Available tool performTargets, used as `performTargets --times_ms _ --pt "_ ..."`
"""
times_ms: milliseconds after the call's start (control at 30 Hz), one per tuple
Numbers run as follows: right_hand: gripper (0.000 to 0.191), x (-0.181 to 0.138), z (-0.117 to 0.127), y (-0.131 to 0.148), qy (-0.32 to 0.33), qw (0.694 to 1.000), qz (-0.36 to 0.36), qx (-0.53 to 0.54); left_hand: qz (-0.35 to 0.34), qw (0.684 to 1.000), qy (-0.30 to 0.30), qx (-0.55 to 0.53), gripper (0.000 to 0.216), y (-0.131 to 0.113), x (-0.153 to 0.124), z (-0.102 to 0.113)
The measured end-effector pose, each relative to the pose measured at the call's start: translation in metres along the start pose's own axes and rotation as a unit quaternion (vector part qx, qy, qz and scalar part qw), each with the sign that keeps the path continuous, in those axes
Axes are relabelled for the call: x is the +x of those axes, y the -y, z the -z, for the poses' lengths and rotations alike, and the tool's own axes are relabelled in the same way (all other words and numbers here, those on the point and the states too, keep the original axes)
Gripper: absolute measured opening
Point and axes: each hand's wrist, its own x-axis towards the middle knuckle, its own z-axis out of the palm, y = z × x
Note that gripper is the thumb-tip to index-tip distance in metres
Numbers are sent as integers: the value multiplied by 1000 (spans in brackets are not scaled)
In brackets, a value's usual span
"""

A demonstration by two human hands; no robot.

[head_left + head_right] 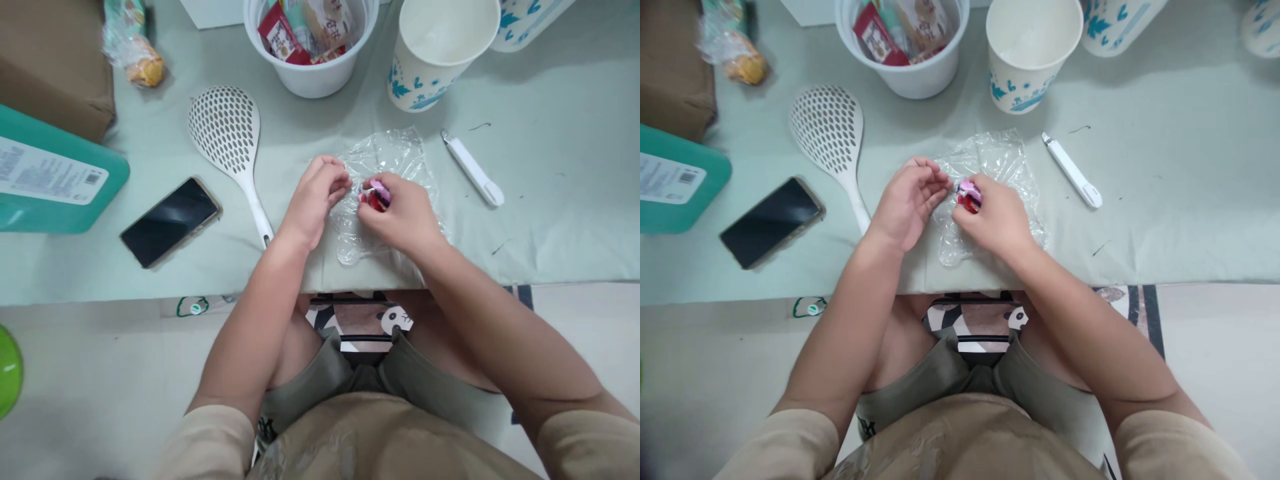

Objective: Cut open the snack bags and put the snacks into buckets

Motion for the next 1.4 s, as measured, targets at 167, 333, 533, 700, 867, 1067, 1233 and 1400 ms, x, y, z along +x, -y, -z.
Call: performTargets --times_ms 167,333,533,700,867,1067,1233,1400 --pt "25 1 6 4 38 939 -109 323 66 996 10 -61 12 -9 5 9" --pt "38 1 5 25 68 863 -207 456 119 987 -4 -105 15 -19 7 12" --pt "41 9 17 43 68 871 -197 445 149 983 -9 -103 25 -28 6 16" --pt "21 56 26 67 24 954 -26 298 157 984 14 -79 21 -33 2 16" --pt "22 140 20 108 -81 972 169 -145 166 984 15 -60 17 -37 3 17" --pt "77 182 15 126 26 935 193 -298 165 985 34 -45 16 -38 2 20" --pt "63 161 26 112 -22 954 184 -234 163 985 36 -35 17 -37 3 21" --pt "7 71 30 61 -84 982 170 12 156 986 41 -37 19 -36 2 20"
